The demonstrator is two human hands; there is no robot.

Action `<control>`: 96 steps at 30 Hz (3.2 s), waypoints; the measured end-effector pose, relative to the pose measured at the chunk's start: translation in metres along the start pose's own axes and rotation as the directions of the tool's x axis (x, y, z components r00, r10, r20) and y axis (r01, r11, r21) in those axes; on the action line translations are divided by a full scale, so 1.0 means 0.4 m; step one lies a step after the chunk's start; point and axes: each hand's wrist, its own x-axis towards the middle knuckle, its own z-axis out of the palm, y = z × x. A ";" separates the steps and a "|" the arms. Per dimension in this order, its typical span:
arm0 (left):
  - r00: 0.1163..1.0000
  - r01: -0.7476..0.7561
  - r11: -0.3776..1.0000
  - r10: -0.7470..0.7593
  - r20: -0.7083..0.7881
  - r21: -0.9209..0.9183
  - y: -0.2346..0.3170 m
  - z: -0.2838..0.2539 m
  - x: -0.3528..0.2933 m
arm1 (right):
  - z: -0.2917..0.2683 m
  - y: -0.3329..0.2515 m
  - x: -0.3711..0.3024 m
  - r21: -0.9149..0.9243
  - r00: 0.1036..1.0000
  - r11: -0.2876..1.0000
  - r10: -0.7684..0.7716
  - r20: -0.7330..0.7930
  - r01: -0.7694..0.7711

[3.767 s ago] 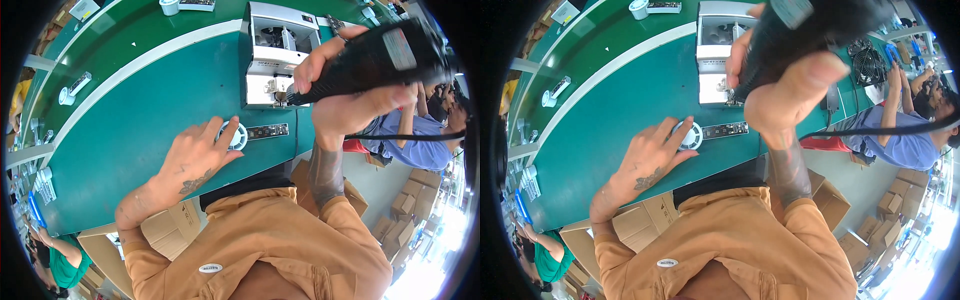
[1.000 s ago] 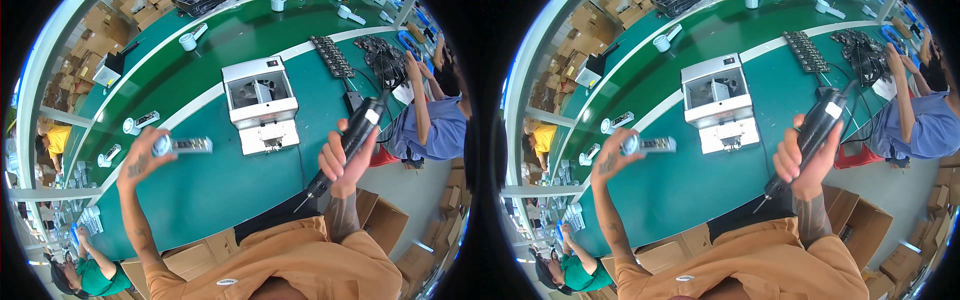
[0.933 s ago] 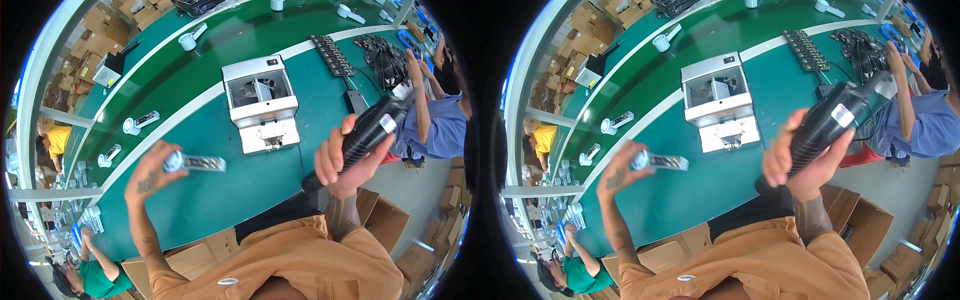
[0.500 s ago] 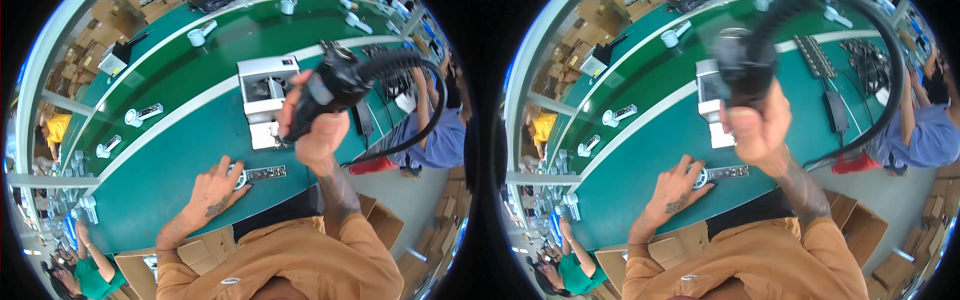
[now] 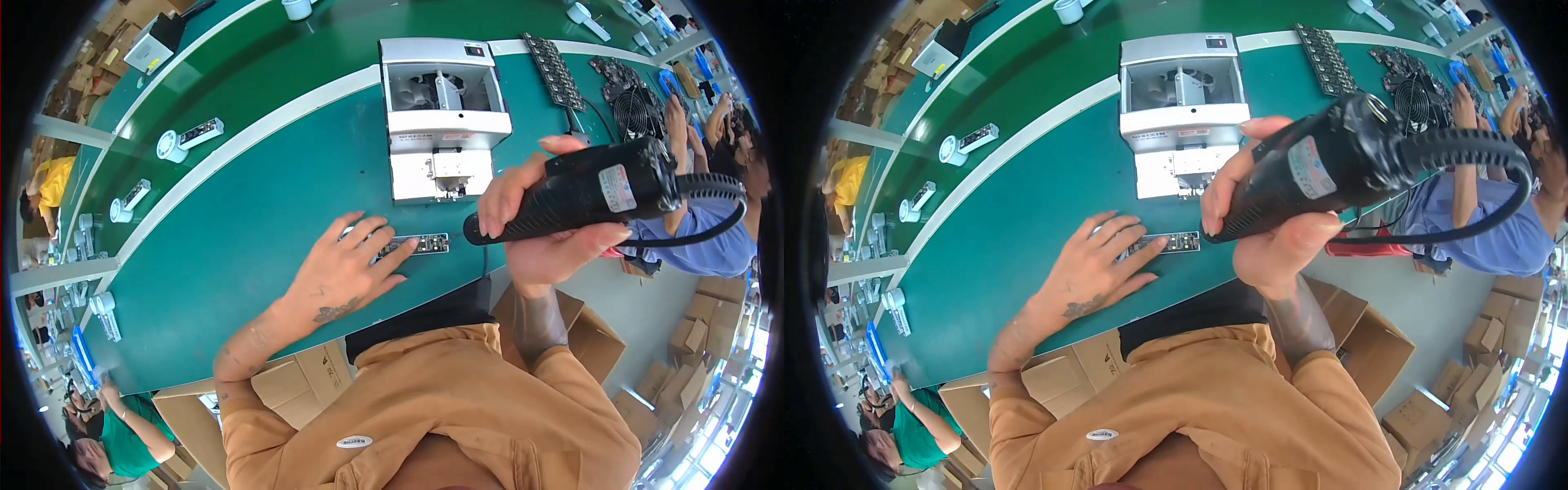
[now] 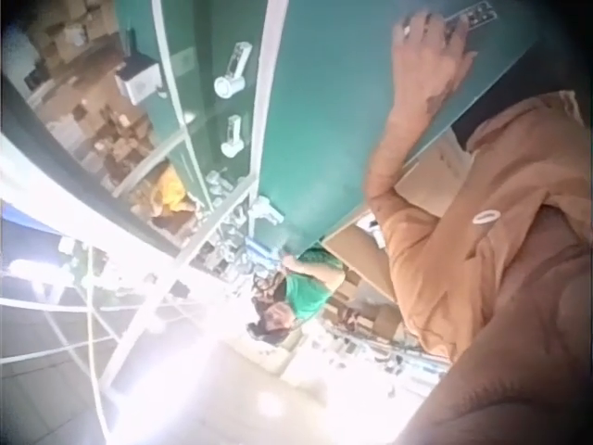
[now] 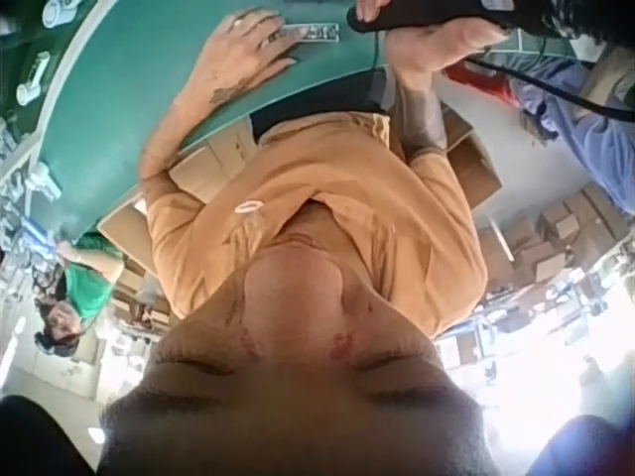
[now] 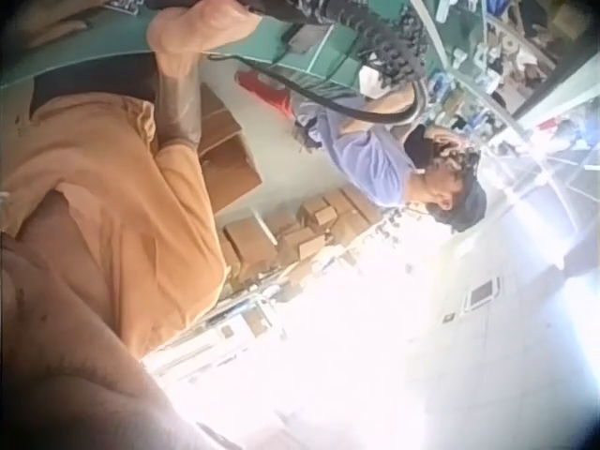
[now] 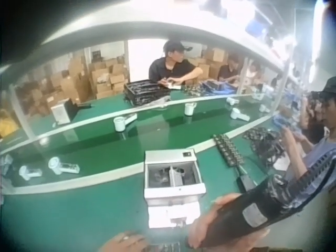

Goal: The person assembles electronic components onto circuit boards by securing them with screws using an electric screwdriver.

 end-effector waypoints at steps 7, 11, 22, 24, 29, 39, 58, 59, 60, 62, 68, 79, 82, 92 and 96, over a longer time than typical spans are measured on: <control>1.000 0.004 1.000 -0.004 0.004 -0.019 0.010 0.004 -0.001 | -0.009 0.023 -0.002 -0.135 1.000 0.991 0.006 0.013 -0.004; 1.000 0.014 0.999 -0.014 0.020 -0.036 0.011 0.007 0.001 | -0.017 0.028 0.001 -0.084 1.000 0.996 0.015 0.013 -0.013; 1.000 0.019 1.000 -0.019 -0.005 -0.023 0.007 0.018 0.017 | -0.022 0.043 0.008 -0.223 0.992 0.973 0.087 0.091 -0.065; 0.999 0.004 1.000 -0.005 -0.040 -0.005 0.004 0.020 0.025 | -0.028 0.058 0.009 -0.200 0.994 0.980 0.036 0.106 -0.014; 0.998 -0.011 1.000 0.012 -0.064 0.008 0.006 0.027 0.026 | -0.046 0.055 0.003 -0.159 0.984 0.986 0.068 0.162 -0.042; 0.996 -0.090 0.991 0.092 -0.019 0.104 -0.005 0.039 0.029 | -0.024 -0.050 0.105 0.251 0.947 0.947 -0.251 0.199 0.198; 0.993 -0.068 0.991 0.079 -0.089 0.115 0.003 0.059 0.057 | -0.030 -0.032 0.098 0.067 0.998 0.998 0.002 0.063 -0.006; 0.994 -0.063 0.991 0.073 -0.085 0.117 0.005 0.059 0.057 | -0.037 -0.047 0.112 0.147 0.982 0.983 -0.132 0.139 0.111; 0.994 -0.062 0.991 0.072 -0.080 0.121 0.006 0.058 0.059 | -0.049 -0.065 0.131 0.235 0.942 0.946 -0.271 0.198 0.222; 0.993 -0.085 0.991 0.093 -0.072 0.103 0.005 0.060 0.073 | -0.095 -0.109 0.158 0.219 0.854 0.862 -0.494 0.165 0.456; 0.997 -0.065 0.990 0.069 -0.032 0.128 0.009 0.064 0.081 | -0.096 -0.005 0.317 -0.334 0.898 0.850 -0.439 -0.023 0.407; 0.992 0.015 0.989 0.003 -0.123 0.145 0.025 0.089 0.111 | -0.043 -0.058 0.187 -0.356 0.989 0.926 -0.084 0.123 0.123; 0.989 0.036 0.983 -0.009 -0.150 0.180 0.040 0.091 0.116 | -0.027 -0.024 0.175 -0.372 0.992 0.922 -0.072 0.103 0.106; 0.997 0.057 0.979 -0.048 -0.053 0.196 0.034 0.090 0.124 | -0.125 0.002 0.079 0.049 0.997 0.999 0.005 0.081 -0.009; 0.997 0.048 0.980 -0.037 -0.061 0.193 0.025 0.092 0.129 | -0.128 0.016 0.084 0.070 0.997 0.997 0.004 0.079 -0.010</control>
